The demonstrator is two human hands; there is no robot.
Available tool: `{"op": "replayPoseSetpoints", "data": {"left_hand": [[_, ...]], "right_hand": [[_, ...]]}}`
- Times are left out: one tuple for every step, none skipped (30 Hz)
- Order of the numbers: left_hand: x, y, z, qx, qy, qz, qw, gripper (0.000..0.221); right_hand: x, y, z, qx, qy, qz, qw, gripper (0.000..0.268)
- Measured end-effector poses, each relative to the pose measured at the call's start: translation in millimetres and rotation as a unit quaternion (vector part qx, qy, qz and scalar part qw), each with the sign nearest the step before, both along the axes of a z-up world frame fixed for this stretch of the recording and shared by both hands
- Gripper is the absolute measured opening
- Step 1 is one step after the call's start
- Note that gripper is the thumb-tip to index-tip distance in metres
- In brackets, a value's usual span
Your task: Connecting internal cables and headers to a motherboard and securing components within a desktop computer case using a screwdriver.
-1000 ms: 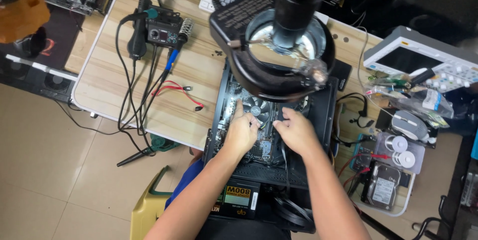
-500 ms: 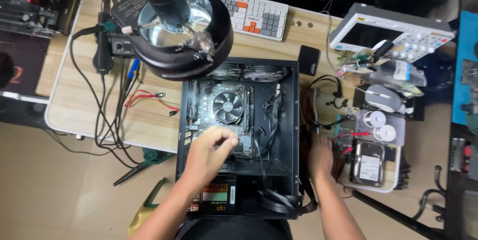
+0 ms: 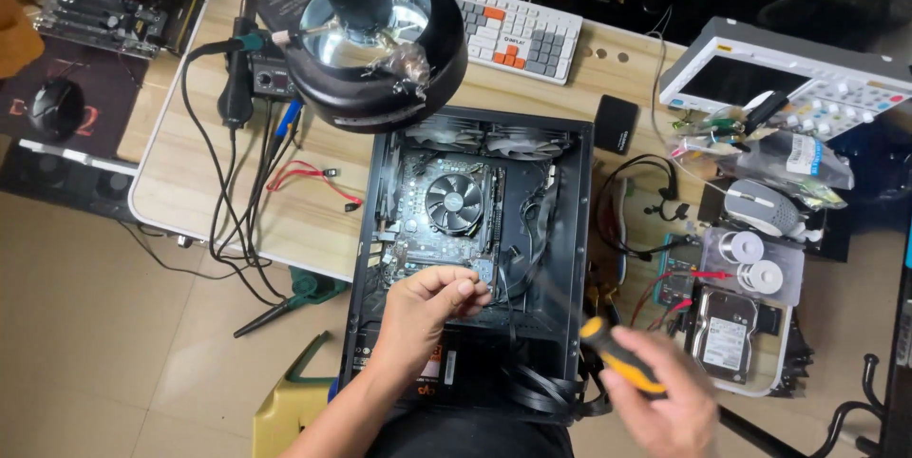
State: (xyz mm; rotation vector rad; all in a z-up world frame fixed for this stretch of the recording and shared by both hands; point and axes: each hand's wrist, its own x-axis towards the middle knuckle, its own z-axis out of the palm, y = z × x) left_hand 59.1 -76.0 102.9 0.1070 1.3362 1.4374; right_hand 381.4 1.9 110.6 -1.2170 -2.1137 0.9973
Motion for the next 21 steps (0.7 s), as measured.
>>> {"op": "replayPoseSetpoints", "data": {"left_hand": [[1.0,2.0,2.2,0.002,0.000,0.000,1.000,0.017],[1.7,3.9,4.5,0.016,0.001,0.002,1.000,0.015],[2.3,4.4,6.9,0.027,0.002,0.005,1.000,0.013],[1.5,4.1,10.5,0.028,0.002,0.007,1.000,0.013],[0.6,3.1,13.7,0.020,0.004,-0.003,1.000,0.016],[-0.4,2.1,16.7,0.011,0.006,-0.013,1.000,0.019],[-0.4,-0.9,14.2,0.011,0.006,-0.011,1.000,0.019],[-0.3,-3.9,11.6,0.031,-0.006,-0.012,0.999,0.018],[0.1,-6.8,8.8,0.052,-0.018,-0.013,0.998,0.018],[0.0,-8.8,8.1,0.052,-0.018,-0.011,0.998,0.018],[-0.2,-10.6,7.6,0.048,-0.019,-0.007,0.999,0.018],[-0.7,-12.5,7.0,0.044,-0.021,-0.003,0.999,0.018],[-1.2,-14.7,3.6,0.045,-0.021,0.000,0.999,0.018],[-1.8,-17.0,0.1,0.049,-0.022,0.000,0.999,0.018],[-2.3,-19.0,-3.6,0.054,-0.023,0.000,0.998,0.017],[-3.2,-19.9,-2.9,0.054,-0.023,0.002,0.998,0.017],[-4.1,-20.9,-2.4,0.055,-0.036,-0.001,0.998,0.019],[-5.1,-21.9,-1.8,0.055,-0.048,-0.004,0.997,0.021],[-5.2,-22.7,-1.8,0.055,-0.048,-0.001,0.997,0.021],[-5.4,-23.6,-1.7,0.053,-0.064,0.009,0.996,0.022],[-5.4,-24.4,-2.0,0.051,-0.080,0.019,0.995,0.023]], "right_hand": [[-10.5,-1.4,8.7,0.002,0.000,0.000,1.000,0.052],[-21.2,-3.0,17.3,0.006,0.009,0.021,1.000,0.052],[-32.4,-4.9,26.1,0.007,0.019,0.043,0.999,0.052],[-36.9,-5.9,26.3,0.008,0.018,0.045,0.999,0.052],[-41.5,-7.3,26.0,0.028,0.026,0.041,0.998,0.047],[-46.3,-8.8,25.6,0.048,0.034,0.038,0.998,0.042],[-45.7,-9.9,24.3,0.047,0.034,0.041,0.997,0.042],[-45.2,-11.0,23.0,0.024,0.026,0.033,0.999,0.043],[-44.2,-12.1,21.7,0.001,0.017,0.026,1.000,0.043],[-45.4,-11.8,22.8,0.001,0.017,0.028,0.999,0.043],[-46.8,-11.3,24.2,-0.003,0.023,0.036,0.999,0.044],[-48.4,-10.9,25.7,-0.007,0.028,0.044,0.999,0.044],[-48.7,-8.7,28.2,-0.007,0.028,0.046,0.999,0.044],[-49.1,-6.4,30.7,-0.010,0.028,0.061,0.998,0.043],[-49.5,-4.1,33.2,-0.013,0.027,0.076,0.997,0.042],[-49.0,-2.9,33.3,-0.013,0.026,0.078,0.997,0.042],[-48.5,-1.3,33.2,-0.005,0.009,0.079,0.997,0.044],[-48.2,0.3,33.3,0.003,-0.007,0.081,0.997,0.046],[-50.1,2.3,36.5,0.003,-0.008,0.085,0.996,0.046],[-52.0,4.2,39.8,0.005,0.001,0.097,0.995,0.044],[-53.8,6.1,42.7,0.007,0.011,0.109,0.994,0.043]]}}
